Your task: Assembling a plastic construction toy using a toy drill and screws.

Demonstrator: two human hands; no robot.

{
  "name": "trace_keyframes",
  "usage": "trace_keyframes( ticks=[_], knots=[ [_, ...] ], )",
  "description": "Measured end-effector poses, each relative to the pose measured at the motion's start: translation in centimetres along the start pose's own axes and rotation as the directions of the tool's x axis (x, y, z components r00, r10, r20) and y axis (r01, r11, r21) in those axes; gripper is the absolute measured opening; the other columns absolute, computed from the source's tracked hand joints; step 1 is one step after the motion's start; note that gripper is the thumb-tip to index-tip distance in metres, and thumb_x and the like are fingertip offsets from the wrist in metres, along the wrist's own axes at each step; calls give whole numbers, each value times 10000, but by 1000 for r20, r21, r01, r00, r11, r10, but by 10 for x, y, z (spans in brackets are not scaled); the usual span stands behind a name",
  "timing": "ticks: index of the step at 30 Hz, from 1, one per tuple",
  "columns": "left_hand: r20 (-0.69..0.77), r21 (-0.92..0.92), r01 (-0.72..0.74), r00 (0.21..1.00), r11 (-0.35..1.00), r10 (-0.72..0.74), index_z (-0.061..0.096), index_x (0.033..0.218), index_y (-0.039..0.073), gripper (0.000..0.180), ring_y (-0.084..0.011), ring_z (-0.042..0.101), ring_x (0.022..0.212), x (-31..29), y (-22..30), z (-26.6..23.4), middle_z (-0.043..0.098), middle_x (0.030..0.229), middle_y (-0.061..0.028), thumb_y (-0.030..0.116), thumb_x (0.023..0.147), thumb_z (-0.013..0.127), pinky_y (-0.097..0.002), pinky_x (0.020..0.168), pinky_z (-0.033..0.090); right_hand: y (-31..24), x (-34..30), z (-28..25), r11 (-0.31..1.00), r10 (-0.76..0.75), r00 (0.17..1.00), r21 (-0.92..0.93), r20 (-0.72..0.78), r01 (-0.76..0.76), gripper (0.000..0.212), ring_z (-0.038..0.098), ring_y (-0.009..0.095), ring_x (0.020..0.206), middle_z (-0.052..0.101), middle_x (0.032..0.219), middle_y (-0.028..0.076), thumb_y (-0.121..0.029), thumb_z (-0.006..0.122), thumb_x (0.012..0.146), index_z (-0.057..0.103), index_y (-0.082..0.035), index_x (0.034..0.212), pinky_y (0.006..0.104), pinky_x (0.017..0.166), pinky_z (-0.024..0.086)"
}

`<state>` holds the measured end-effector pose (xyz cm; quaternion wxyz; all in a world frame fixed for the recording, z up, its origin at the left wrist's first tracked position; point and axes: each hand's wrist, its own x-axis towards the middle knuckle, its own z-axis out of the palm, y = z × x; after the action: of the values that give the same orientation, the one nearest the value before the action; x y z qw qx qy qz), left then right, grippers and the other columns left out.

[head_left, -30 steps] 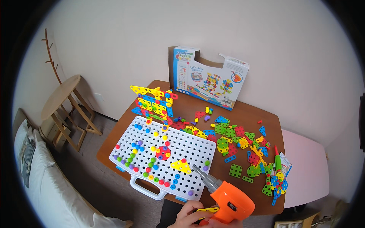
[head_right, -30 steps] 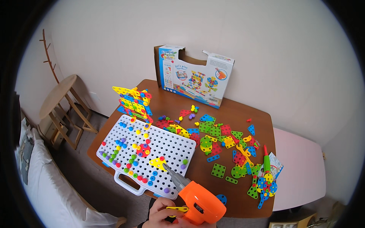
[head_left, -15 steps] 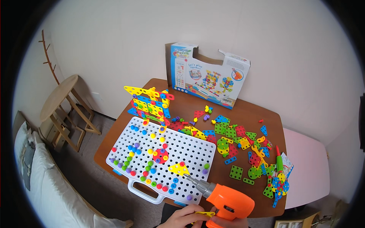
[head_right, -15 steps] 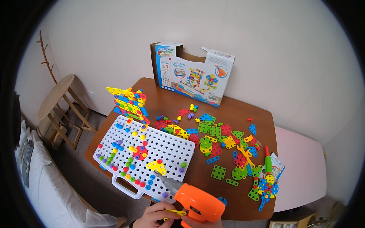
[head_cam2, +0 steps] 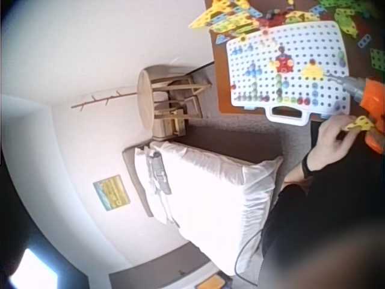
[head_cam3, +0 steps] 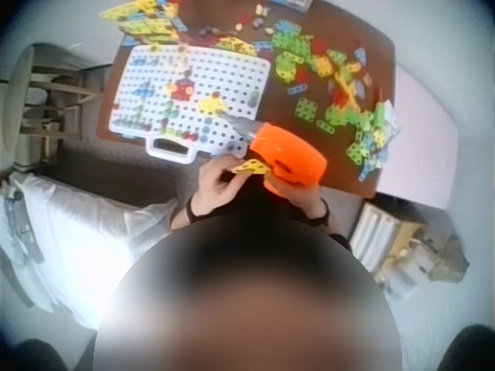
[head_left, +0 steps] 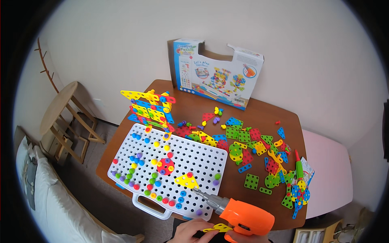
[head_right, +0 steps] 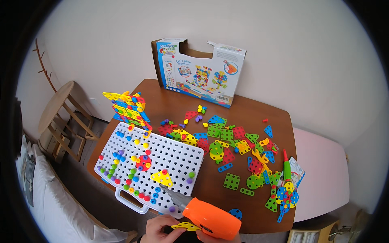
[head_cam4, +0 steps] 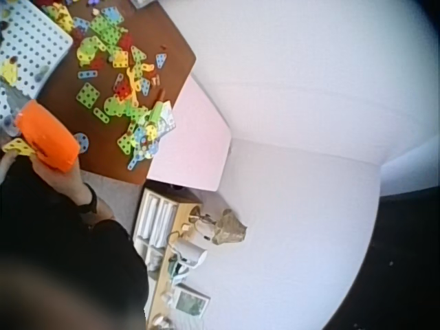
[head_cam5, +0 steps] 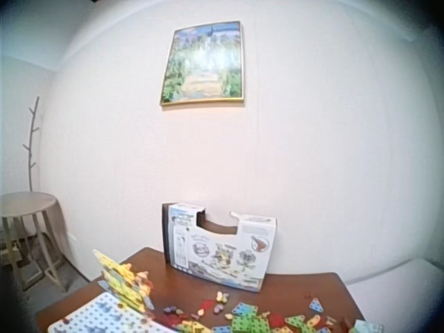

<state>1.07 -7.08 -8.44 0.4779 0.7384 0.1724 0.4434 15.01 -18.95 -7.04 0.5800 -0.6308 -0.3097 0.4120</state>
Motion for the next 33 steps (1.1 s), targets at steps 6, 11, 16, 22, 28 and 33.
trace_keyframes(
  ticks=[6,11,16,22,28,33],
  knots=[
    [46,14,68,997,998,-69,601,848,2,196,-206,609,631,7,6,-4,614,744,-114,31,679,694,-265,568,471,-4,5,-3,997,-46,997,-57,65,50,404,565,155,823,599,931,53,-51,714,675,555,-37,1045,268,758,463],
    [63,28,193,979,981,-194,598,862,3,206,-166,583,591,11,12,-10,596,690,-71,31,684,697,-248,574,466,-8,5,-3,973,-75,995,-213,60,86,394,574,180,807,598,927,54,-39,709,671,555,-39,1033,282,748,469],
    [-6,-165,252,967,954,-256,593,895,63,233,-179,568,783,4,11,-20,581,910,-64,68,692,708,-312,749,461,-26,10,-10,977,-188,967,-135,-172,166,355,595,186,723,578,857,98,-8,635,695,486,4,1017,319,614,505],
    [-49,89,59,997,994,-55,539,872,-6,235,-175,595,738,11,5,-53,601,813,-109,43,673,654,-258,686,474,-71,45,-15,991,-116,958,37,-264,130,272,610,199,696,577,838,80,39,598,734,510,-6,988,316,615,518],
    [-64,149,101,994,984,-93,559,769,-5,132,-204,635,774,8,11,-72,633,860,-125,22,688,660,-254,681,500,-84,76,8,938,76,991,344,-115,-32,285,598,179,699,607,846,78,-22,626,720,526,-25,987,319,611,503],
    [68,264,29,996,964,-49,579,881,18,212,-221,598,698,15,9,-77,594,795,-96,78,702,674,-274,627,487,-69,98,16,936,55,989,353,-134,-5,267,581,189,643,587,838,101,-26,584,726,490,-39,976,328,563,496]
  ],
)
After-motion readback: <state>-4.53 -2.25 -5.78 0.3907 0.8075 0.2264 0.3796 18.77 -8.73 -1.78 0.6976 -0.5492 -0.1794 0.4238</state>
